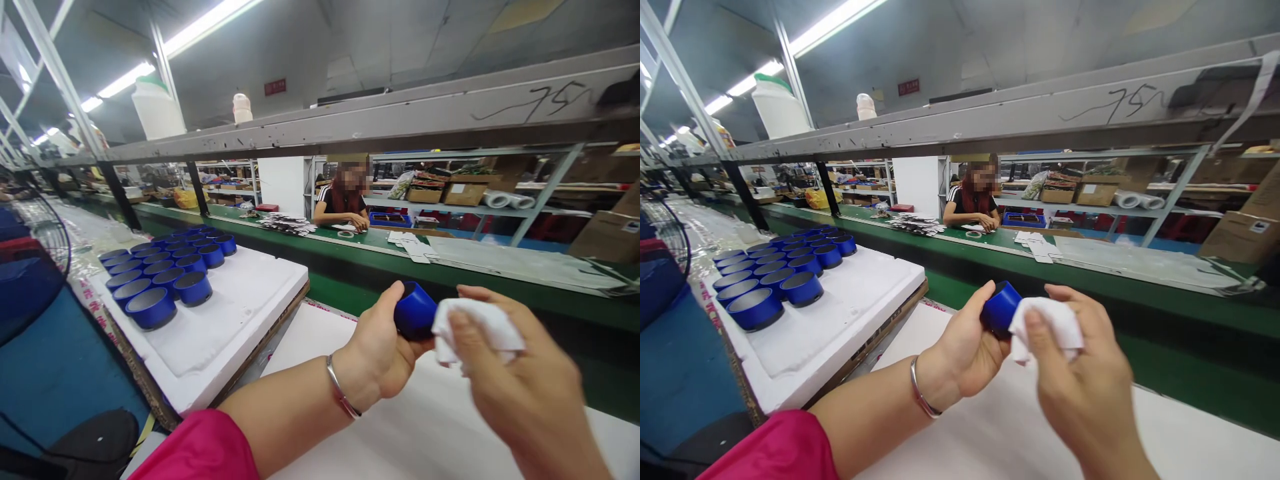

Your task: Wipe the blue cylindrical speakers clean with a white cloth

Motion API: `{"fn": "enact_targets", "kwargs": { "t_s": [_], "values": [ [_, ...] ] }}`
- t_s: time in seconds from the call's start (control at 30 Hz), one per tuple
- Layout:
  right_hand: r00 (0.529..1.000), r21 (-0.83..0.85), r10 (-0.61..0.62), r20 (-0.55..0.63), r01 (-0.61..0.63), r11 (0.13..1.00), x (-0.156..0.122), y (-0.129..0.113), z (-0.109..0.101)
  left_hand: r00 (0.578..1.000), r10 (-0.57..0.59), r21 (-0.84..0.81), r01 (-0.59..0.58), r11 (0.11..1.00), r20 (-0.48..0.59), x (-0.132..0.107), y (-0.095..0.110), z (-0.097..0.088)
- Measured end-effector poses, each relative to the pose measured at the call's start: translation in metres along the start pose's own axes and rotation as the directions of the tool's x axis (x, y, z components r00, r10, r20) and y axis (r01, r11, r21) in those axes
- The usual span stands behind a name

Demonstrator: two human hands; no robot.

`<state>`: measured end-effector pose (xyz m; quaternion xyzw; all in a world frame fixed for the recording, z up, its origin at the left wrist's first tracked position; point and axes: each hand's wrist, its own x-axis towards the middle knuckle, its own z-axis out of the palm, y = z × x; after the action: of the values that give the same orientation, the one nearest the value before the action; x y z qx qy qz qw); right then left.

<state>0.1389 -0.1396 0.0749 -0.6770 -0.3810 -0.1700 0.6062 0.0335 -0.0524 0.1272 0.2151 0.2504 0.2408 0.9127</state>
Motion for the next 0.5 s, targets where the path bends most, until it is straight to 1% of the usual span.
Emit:
{"fn": "enact_targets", "kwargs": {
  "t_s": [0.03,0.07,0.1,0.13,0.17,0.2,0.23,0.27,0.3,0.33,0.37,0.4,0.43,0.47,0.5],
  "values": [
    [0.986,-0.028,-0.166,0.002,0.166,0.986,-0.007,0.001,0.010,1.000,-0.007,0.001,0.007,1.000,-0.005,0.001,0.000,-0.001],
    [0.955,-0.063,-0.295,-0.014,0.294,0.954,-0.013,0.003,0.021,1.000,-0.015,0.007,0.015,1.000,-0.019,0.002,-0.001,-0.002],
    [0.923,-0.098,-0.383,-0.031,0.378,0.921,-0.018,0.005,0.030,0.999,-0.016,0.014,0.017,1.000,-0.037,0.002,-0.002,-0.003],
    [0.902,-0.132,-0.429,-0.050,0.420,0.898,-0.023,0.007,0.038,0.998,-0.012,0.023,0.013,1.000,-0.054,0.002,-0.003,-0.003],
    [0.893,-0.164,-0.445,-0.070,0.430,0.888,-0.025,0.009,0.043,0.998,-0.004,0.038,0.006,0.999,-0.064,0.002,-0.004,-0.003],
    [0.893,-0.180,-0.444,-0.080,0.425,0.887,-0.027,0.009,0.045,0.998,0.007,0.055,-0.004,0.999,-0.064,0.002,-0.006,-0.003],
    [0.905,-0.180,-0.418,-0.085,0.398,0.899,-0.026,0.009,0.043,0.998,0.022,0.064,-0.019,0.998,-0.057,0.002,-0.009,-0.004],
    [0.930,-0.170,-0.357,-0.091,0.338,0.925,-0.024,0.009,0.039,0.999,0.029,0.068,-0.026,0.997,-0.039,0.002,-0.012,-0.004],
    [0.963,-0.151,-0.255,-0.091,0.239,0.959,-0.020,0.009,0.033,0.999,0.031,0.068,-0.030,0.997,-0.015,0.002,-0.016,-0.005],
    [0.990,-0.127,-0.118,-0.082,0.107,0.986,-0.015,0.009,0.026,1.000,0.027,0.065,-0.028,0.997,0.013,0.003,-0.020,-0.006],
    [0.997,-0.102,0.040,-0.061,-0.047,0.994,-0.009,0.010,0.018,0.999,0.024,0.063,-0.026,0.998,0.040,0.003,-0.023,-0.008],
    [0.981,-0.083,0.193,-0.030,-0.194,0.977,-0.003,0.012,0.011,0.998,0.022,0.065,-0.026,0.998,0.061,0.004,-0.027,-0.010],
    [0.949,-0.072,0.315,0.002,-0.314,0.947,0.004,0.014,0.006,0.997,0.022,0.076,-0.028,0.997,0.076,0.004,-0.030,-0.012],
    [0.917,-0.061,0.398,0.034,-0.395,0.916,0.010,0.017,0.001,0.996,0.022,0.092,-0.030,0.995,0.088,0.005,-0.031,-0.013],
    [0.892,-0.042,0.448,0.061,-0.446,0.894,0.016,0.019,-0.002,0.995,0.018,0.108,-0.029,0.994,0.095,0.004,-0.032,-0.014]
  ]
}}
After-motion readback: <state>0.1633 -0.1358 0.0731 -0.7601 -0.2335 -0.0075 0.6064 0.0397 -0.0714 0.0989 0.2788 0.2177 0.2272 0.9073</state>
